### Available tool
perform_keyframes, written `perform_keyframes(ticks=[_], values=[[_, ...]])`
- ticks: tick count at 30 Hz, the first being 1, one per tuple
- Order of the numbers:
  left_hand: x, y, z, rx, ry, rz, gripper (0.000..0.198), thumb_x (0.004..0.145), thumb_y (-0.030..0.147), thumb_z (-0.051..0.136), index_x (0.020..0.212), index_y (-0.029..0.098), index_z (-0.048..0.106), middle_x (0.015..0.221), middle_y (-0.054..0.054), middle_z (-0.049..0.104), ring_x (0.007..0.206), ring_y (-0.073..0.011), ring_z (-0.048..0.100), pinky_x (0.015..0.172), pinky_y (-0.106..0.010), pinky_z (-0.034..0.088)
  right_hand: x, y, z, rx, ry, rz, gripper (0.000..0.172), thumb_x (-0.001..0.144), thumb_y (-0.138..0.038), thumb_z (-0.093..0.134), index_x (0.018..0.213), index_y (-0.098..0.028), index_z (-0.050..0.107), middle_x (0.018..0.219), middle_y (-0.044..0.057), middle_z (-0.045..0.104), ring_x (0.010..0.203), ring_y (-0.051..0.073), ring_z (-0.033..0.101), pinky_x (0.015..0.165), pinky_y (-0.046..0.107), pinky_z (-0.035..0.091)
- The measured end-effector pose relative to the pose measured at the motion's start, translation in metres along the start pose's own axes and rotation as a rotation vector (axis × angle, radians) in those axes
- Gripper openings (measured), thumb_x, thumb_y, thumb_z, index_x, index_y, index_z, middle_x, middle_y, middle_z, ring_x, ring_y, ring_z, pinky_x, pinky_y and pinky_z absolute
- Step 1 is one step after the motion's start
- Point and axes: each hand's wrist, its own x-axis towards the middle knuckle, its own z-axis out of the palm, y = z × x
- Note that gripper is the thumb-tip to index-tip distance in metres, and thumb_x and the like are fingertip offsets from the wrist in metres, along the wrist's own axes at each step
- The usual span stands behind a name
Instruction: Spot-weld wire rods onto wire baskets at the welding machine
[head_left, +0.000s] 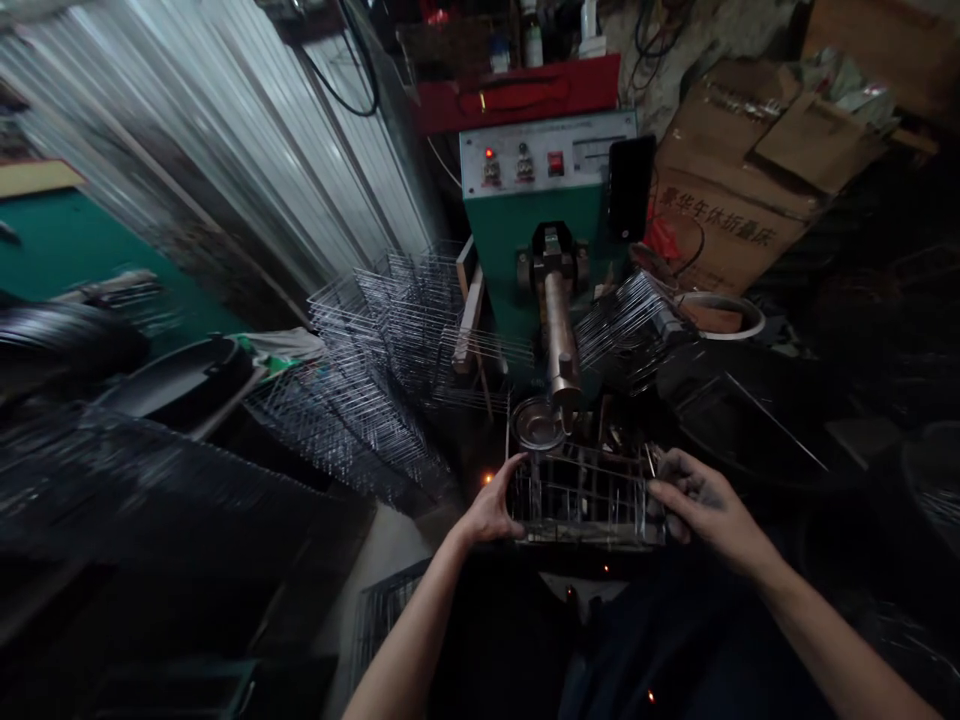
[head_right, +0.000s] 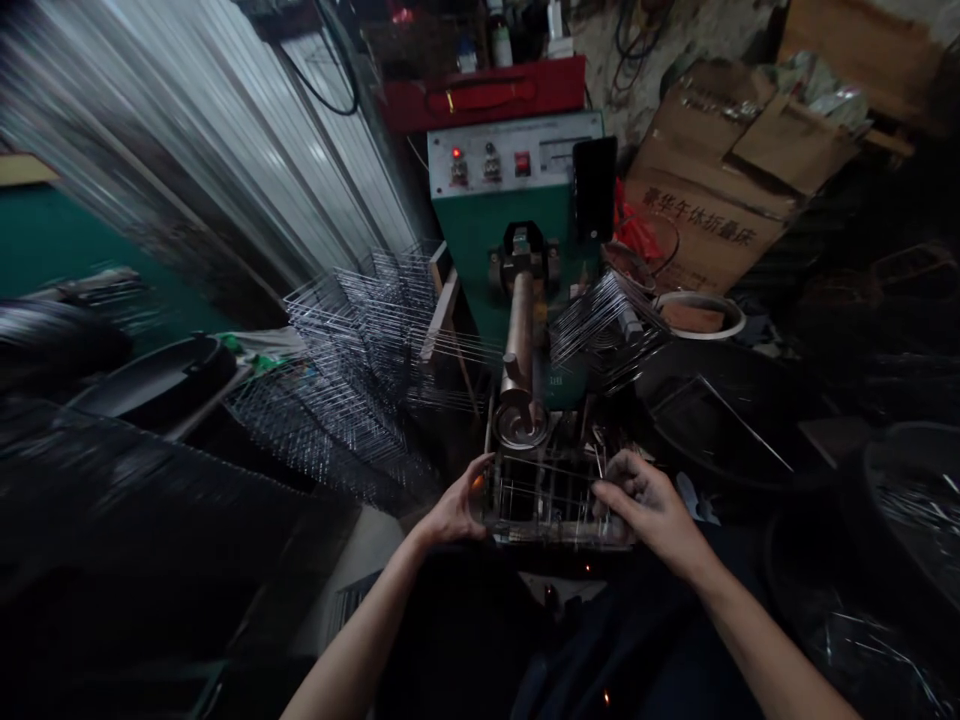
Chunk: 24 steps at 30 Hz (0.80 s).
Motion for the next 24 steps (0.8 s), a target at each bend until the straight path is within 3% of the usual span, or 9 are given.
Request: perform_keyframes(ticks=[3, 5, 8, 10, 14, 16, 18, 21, 24], values=[[-0.008, 0.031, 0.009, 0.226, 0.001, -0.012, 0.131, 0.042, 0.028, 0.09, 0.153, 0.026, 0.02, 0.143, -0.013, 0.05, 0.131, -0.0351, 0.05, 0.111, -0.051, 0.038, -0.004, 0.0, 0.009, 0.046, -0.105, 0.1, 0.038, 0.087, -0.051, 0.072, 0.093, -0.02, 0.053, 0.063, -0.004, 0.062, 0.032, 0.005, 0.04, 0.031, 0.016, 0.029], [-0.004, 0.054, 0.018, 0.378, 0.042, -0.071, 0.134, 0.042, 0.031, 0.09, 0.154, 0.026, 0.017, 0.138, -0.013, 0.054, 0.13, -0.0379, 0.05, 0.112, -0.056, 0.035, -0.002, 0.001, 0.017, 0.054, -0.208, 0.132, 0.039, 0.087, -0.053, 0.071, 0.093, -0.018, 0.056, 0.063, -0.003, 0.062, 0.034, 0.007, 0.044, 0.033, 0.017, 0.033], [0.002, 0.085, 0.027, 0.554, 0.089, -0.063, 0.131, 0.044, 0.035, 0.089, 0.153, 0.025, 0.017, 0.139, -0.014, 0.055, 0.136, -0.0404, 0.044, 0.116, -0.063, 0.024, 0.004, 0.003, 0.028, -0.084, -0.403, 0.039, 0.036, 0.092, -0.051, 0.066, 0.103, -0.017, 0.066, 0.079, 0.003, 0.07, 0.064, 0.016, 0.065, 0.058, 0.025, 0.051], [0.002, 0.101, 0.029, 0.594, 0.121, -0.043, 0.126, 0.046, 0.039, 0.088, 0.151, 0.025, 0.02, 0.141, -0.014, 0.053, 0.137, -0.0401, 0.042, 0.117, -0.064, 0.022, 0.008, 0.004, 0.034, -0.307, -0.462, -0.103, 0.026, 0.096, -0.043, 0.063, 0.106, -0.02, 0.069, 0.091, 0.004, 0.072, 0.085, 0.02, 0.067, 0.075, 0.03, 0.051], [-0.005, 0.122, 0.031, 0.595, 0.213, -0.034, 0.116, 0.049, 0.049, 0.086, 0.145, 0.024, 0.028, 0.141, -0.014, 0.053, 0.14, -0.0403, 0.04, 0.118, -0.062, 0.022, 0.014, 0.011, 0.045, -0.781, -0.356, -0.427, 0.012, 0.098, -0.022, 0.058, 0.093, -0.019, 0.069, 0.091, 0.005, 0.069, 0.091, 0.022, 0.061, 0.08, 0.033, 0.047], [-0.007, 0.129, 0.031, 0.587, 0.256, -0.032, 0.11, 0.05, 0.05, 0.086, 0.142, 0.023, 0.031, 0.138, -0.014, 0.054, 0.14, -0.0398, 0.04, 0.118, -0.061, 0.023, 0.015, 0.016, 0.048, -0.967, -0.296, -0.552, 0.009, 0.097, -0.018, 0.059, 0.097, -0.017, 0.068, 0.092, 0.007, 0.068, 0.093, 0.024, 0.059, 0.081, 0.036, 0.047], [-0.007, 0.135, 0.031, 0.58, 0.292, -0.026, 0.104, 0.052, 0.047, 0.085, 0.138, 0.022, 0.033, 0.136, -0.014, 0.055, 0.138, -0.0384, 0.042, 0.118, -0.06, 0.025, 0.014, 0.02, 0.05, -1.113, -0.255, -0.649, 0.016, 0.096, -0.015, 0.06, 0.11, -0.017, 0.067, 0.098, 0.009, 0.07, 0.096, 0.026, 0.058, 0.082, 0.038, 0.047], [-0.006, 0.142, 0.031, 0.569, 0.339, -0.018, 0.098, 0.051, 0.041, 0.086, 0.133, 0.023, 0.035, 0.135, -0.012, 0.054, 0.136, -0.0362, 0.044, 0.119, -0.059, 0.024, 0.009, 0.025, 0.047, -1.205, -0.187, -0.768, 0.032, 0.094, -0.006, 0.054, 0.123, -0.015, 0.064, 0.109, 0.01, 0.072, 0.102, 0.027, 0.059, 0.085, 0.04, 0.046], [-0.004, 0.146, 0.031, 0.536, 0.361, -0.012, 0.097, 0.05, 0.042, 0.086, 0.131, 0.025, 0.036, 0.133, -0.011, 0.054, 0.136, -0.0362, 0.044, 0.12, -0.059, 0.021, 0.006, 0.029, 0.042, -1.193, -0.14, -0.819, 0.037, 0.094, -0.003, 0.049, 0.125, -0.016, 0.065, 0.114, 0.01, 0.072, 0.104, 0.027, 0.059, 0.087, 0.04, 0.046]])
